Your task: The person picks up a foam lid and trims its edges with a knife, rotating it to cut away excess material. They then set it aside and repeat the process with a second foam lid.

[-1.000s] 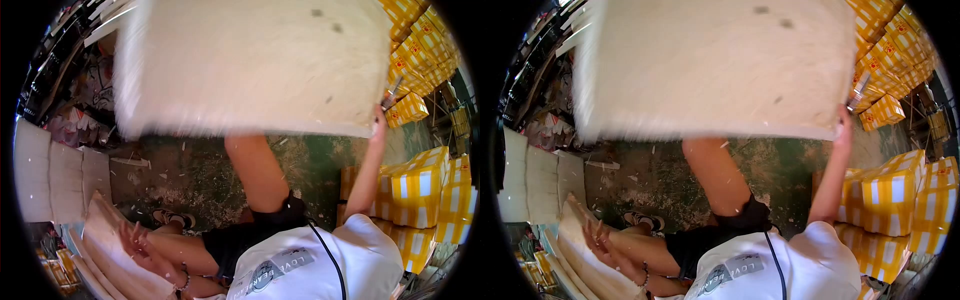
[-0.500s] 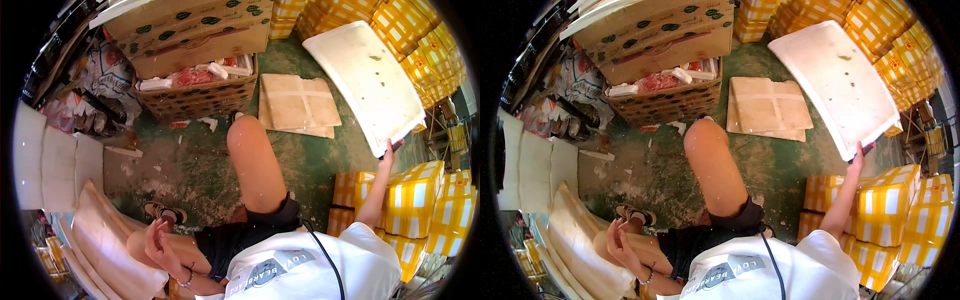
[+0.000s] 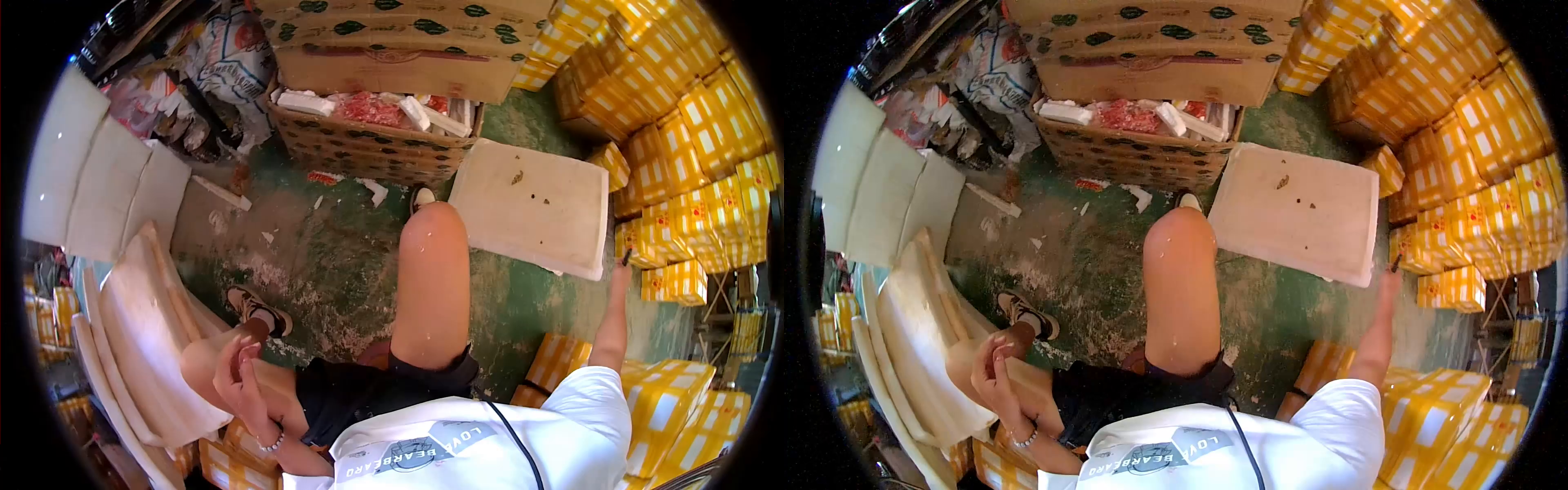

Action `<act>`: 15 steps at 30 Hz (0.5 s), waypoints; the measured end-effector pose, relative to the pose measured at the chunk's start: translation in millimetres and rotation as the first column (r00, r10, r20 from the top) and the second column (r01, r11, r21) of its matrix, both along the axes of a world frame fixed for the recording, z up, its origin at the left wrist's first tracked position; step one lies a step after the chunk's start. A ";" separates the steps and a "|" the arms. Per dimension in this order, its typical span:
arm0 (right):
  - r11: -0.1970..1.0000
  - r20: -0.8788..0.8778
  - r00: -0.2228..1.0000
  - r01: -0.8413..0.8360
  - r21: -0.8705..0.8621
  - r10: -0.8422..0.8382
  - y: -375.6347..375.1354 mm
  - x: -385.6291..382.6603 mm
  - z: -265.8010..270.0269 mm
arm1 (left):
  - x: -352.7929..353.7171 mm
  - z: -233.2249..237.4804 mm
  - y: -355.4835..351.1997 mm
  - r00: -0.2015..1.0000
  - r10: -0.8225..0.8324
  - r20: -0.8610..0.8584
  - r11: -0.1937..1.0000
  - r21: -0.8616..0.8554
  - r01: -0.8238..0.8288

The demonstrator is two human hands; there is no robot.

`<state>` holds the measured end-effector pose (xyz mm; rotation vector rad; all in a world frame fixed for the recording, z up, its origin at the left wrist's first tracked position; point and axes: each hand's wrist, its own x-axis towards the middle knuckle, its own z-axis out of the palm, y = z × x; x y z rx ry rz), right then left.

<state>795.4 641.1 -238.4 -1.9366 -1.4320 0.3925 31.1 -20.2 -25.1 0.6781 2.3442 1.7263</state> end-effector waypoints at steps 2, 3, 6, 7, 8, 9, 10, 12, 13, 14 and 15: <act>0.951 0.149 0.949 0.250 0.183 -0.278 0.9 -28.4 -11.7 | 2.9 1.1 2.0 0.999 0.023 0.048 1.000 0.004 -0.024; 0.957 0.148 0.955 0.233 0.171 -0.259 -2.9 -43.7 -29.2 | 5.1 2.4 0.9 0.998 0.042 0.043 0.999 -0.007 -0.042; 0.990 -0.019 0.990 -0.137 0.013 0.137 -38.6 -106.3 -73.6 | 15.3 0.3 -17.0 0.997 0.066 -0.048 0.995 0.076 -0.062; 0.968 -0.098 0.966 -0.246 -0.051 0.240 -70.3 -145.9 -81.4 | 19.7 -1.1 -25.5 0.987 0.145 -0.062 0.988 0.060 -0.141; 0.898 -0.206 0.876 -0.438 0.046 0.437 -97.1 -174.3 -101.3 | 18.7 1.3 -34.7 0.973 0.222 -0.070 0.973 0.088 -0.215; 0.848 -0.180 0.832 -0.529 0.027 0.524 -130.7 -209.7 -97.7 | 17.1 5.8 -47.4 0.947 0.309 -0.086 0.947 0.116 -0.299; 0.835 -0.170 0.842 -0.535 -0.132 0.512 -130.7 -194.9 -153.8 | 14.8 13.5 -61.1 0.916 0.386 -0.112 0.922 0.073 -0.379; 0.788 -0.158 0.832 -0.555 -0.267 0.532 -202.5 -253.9 -129.0 | 6.1 28.2 -87.8 0.843 0.518 -0.143 0.854 0.040 -0.518; 0.789 -0.297 0.792 -0.593 -0.161 0.534 -213.7 -250.9 -163.7 | 0.7 31.1 -102.0 0.815 0.564 -0.135 0.825 0.048 -0.563; 0.698 -0.350 0.769 -0.635 -0.331 0.534 -243.6 -278.8 -120.2 | -3.7 33.3 -117.9 0.771 0.609 -0.185 0.784 -0.006 -0.621; 0.724 -0.116 0.852 -0.499 -0.477 0.511 -239.2 -266.9 -163.5 | -7.3 32.3 -131.3 0.737 0.638 -0.225 0.746 -0.058 -0.663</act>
